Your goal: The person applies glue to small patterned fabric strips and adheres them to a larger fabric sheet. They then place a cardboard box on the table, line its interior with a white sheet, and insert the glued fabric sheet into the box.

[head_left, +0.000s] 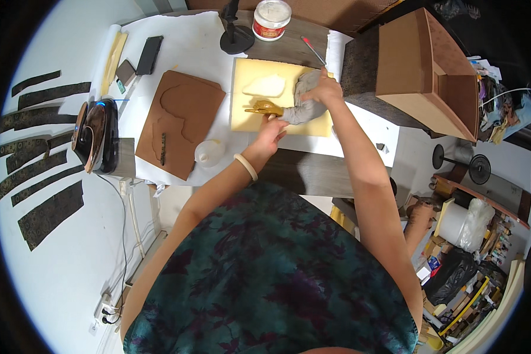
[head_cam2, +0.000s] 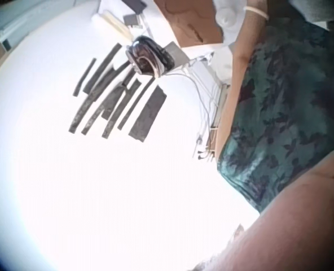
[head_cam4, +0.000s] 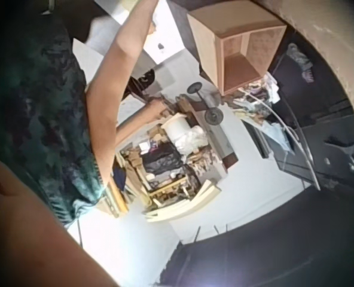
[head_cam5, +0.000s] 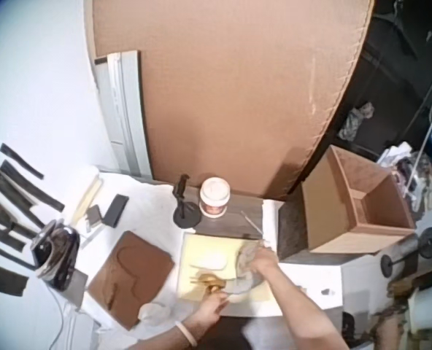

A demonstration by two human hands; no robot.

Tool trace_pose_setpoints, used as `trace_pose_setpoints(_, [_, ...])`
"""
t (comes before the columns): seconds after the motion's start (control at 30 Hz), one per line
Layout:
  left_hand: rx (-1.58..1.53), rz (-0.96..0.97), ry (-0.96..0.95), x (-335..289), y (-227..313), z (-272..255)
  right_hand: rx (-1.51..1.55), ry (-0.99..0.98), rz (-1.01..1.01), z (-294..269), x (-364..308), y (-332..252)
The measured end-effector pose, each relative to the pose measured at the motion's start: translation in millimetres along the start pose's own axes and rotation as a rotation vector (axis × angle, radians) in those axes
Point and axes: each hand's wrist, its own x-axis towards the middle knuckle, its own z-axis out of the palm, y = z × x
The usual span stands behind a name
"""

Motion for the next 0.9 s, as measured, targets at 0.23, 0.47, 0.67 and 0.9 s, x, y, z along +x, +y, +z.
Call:
trace_pose_setpoints(0.23, [-0.020, 0.016, 0.028, -2, -6, 10, 0.061, 0.034, -0.037, -6, -6, 10])
trace_pose_setpoints(0.47, [-0.009, 0.125, -0.024, -26, -4, 19, 0.178, 0.079, -0.057, -11, -17, 27])
trace_pose_setpoints(0.67, [-0.027, 0.135, -0.088, -40, 5, 17, 0.193, 0.096, -0.050, -18, -30, 34])
trace_pose_setpoints(0.9, [0.080, 0.332, -0.124, -57, -3, 18, 0.291, 0.131, -0.096, -23, -39, 46])
